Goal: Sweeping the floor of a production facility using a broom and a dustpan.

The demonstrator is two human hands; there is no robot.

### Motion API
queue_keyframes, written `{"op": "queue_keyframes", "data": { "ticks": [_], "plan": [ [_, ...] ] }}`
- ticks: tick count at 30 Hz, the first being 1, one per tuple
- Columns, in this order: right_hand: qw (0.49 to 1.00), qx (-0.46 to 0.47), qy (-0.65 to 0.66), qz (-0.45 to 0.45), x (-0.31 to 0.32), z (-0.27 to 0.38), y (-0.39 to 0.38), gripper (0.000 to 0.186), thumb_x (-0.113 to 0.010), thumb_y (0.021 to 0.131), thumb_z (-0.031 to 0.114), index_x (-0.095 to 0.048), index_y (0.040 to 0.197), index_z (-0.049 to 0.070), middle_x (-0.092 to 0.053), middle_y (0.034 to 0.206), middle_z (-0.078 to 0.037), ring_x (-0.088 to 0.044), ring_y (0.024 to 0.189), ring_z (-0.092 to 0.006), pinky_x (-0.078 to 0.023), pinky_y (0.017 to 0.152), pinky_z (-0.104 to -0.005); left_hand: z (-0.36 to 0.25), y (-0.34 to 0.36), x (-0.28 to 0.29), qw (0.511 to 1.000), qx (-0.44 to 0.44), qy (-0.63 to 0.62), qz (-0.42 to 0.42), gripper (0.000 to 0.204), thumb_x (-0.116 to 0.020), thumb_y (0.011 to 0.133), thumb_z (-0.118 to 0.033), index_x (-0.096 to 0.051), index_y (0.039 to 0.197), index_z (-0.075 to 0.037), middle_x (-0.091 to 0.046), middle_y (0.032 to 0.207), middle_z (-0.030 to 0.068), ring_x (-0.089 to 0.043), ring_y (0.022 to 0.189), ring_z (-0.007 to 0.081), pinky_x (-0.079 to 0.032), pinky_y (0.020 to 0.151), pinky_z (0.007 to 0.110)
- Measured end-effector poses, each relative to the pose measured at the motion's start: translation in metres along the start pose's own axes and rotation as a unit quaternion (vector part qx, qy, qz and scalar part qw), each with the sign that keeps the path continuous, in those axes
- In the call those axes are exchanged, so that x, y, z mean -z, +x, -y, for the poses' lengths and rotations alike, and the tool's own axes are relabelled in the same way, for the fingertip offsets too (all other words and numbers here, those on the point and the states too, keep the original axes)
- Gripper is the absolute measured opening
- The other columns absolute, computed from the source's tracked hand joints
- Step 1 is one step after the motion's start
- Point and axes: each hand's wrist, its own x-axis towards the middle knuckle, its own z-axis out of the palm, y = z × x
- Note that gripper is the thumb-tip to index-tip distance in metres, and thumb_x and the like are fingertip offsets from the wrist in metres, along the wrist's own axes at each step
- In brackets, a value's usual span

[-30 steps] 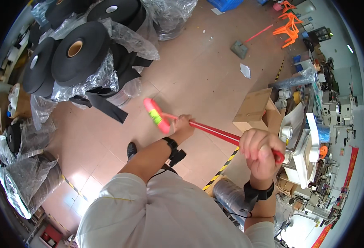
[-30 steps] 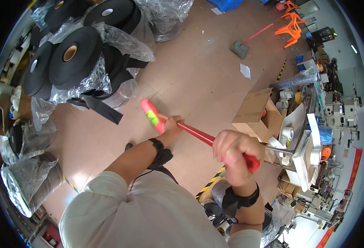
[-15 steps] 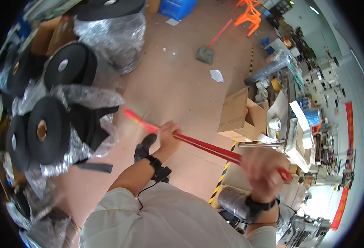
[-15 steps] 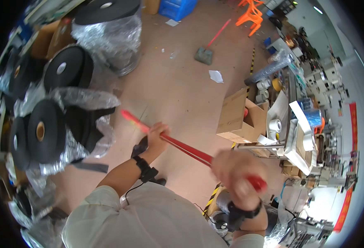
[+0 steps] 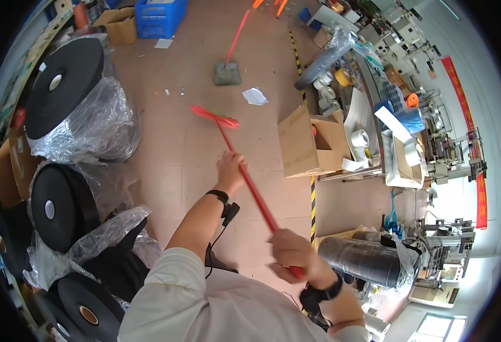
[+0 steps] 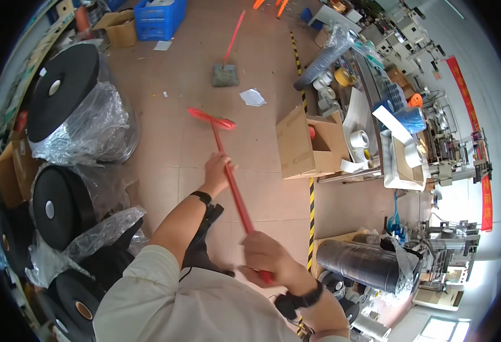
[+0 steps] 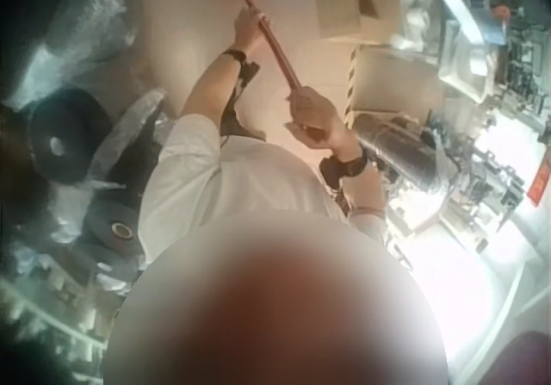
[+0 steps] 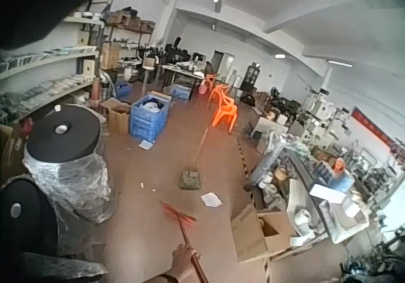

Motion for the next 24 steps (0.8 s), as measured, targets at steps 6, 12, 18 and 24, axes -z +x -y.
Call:
{"op": "queue_keyframes", "data": {
  "ticks": [6,12,18,24],
  "plan": [
    [0.906,-0.145,-0.062,-0.392,0.069,0.127,-0.056,0.018,-0.055,0.087,0.016,-0.055,0.077,0.0,-0.061,0.075,-0.012,-0.061,0.071,-0.0246,-0.049,0.06,-0.035,-0.161,-0.079,-0.051,0.93,-0.07,-0.191,0.305,0.044,-0.071,0.072,-0.043,-0.056,0.062,-0.003,-0.057,0.073,0.0179,-0.058,0.074,0.0384,-0.046,0.069,0.049],
    [0.908,-0.169,-0.266,-0.277,0.05,0.125,-0.076,0.033,-0.061,0.093,0.032,-0.046,0.073,0.009,-0.046,0.055,-0.003,-0.047,0.053,-0.0167,-0.044,0.054,-0.033,-0.218,-0.206,-0.051,0.596,-0.28,-0.157,0.736,0.03,-0.061,0.084,-0.042,-0.069,0.084,-0.013,-0.069,0.084,0.0099,-0.065,0.091,0.031,-0.048,0.085,0.047],
    [0.82,-0.259,-0.272,-0.432,0.041,0.117,-0.099,0.035,-0.06,0.093,0.034,-0.046,0.075,0.007,-0.049,0.059,-0.004,-0.047,0.055,-0.0172,-0.045,0.059,-0.0338,-0.192,-0.197,-0.06,0.57,-0.298,-0.08,0.761,0.033,-0.054,0.087,-0.044,-0.07,0.086,-0.015,-0.07,0.093,0.0066,-0.062,0.105,0.0269,-0.039,0.094,0.053],
    [0.763,-0.139,-0.239,-0.584,0.02,0.105,-0.128,0.031,-0.057,0.096,0.032,-0.053,0.085,0.003,-0.059,0.074,-0.01,-0.053,0.064,-0.0192,-0.045,0.063,-0.0329,-0.158,-0.106,-0.073,0.605,-0.336,-0.009,0.722,0.029,-0.057,0.079,-0.033,-0.071,0.095,-0.014,-0.07,0.089,0.0134,-0.066,0.092,0.0324,-0.046,0.086,0.05]
  ]
}}
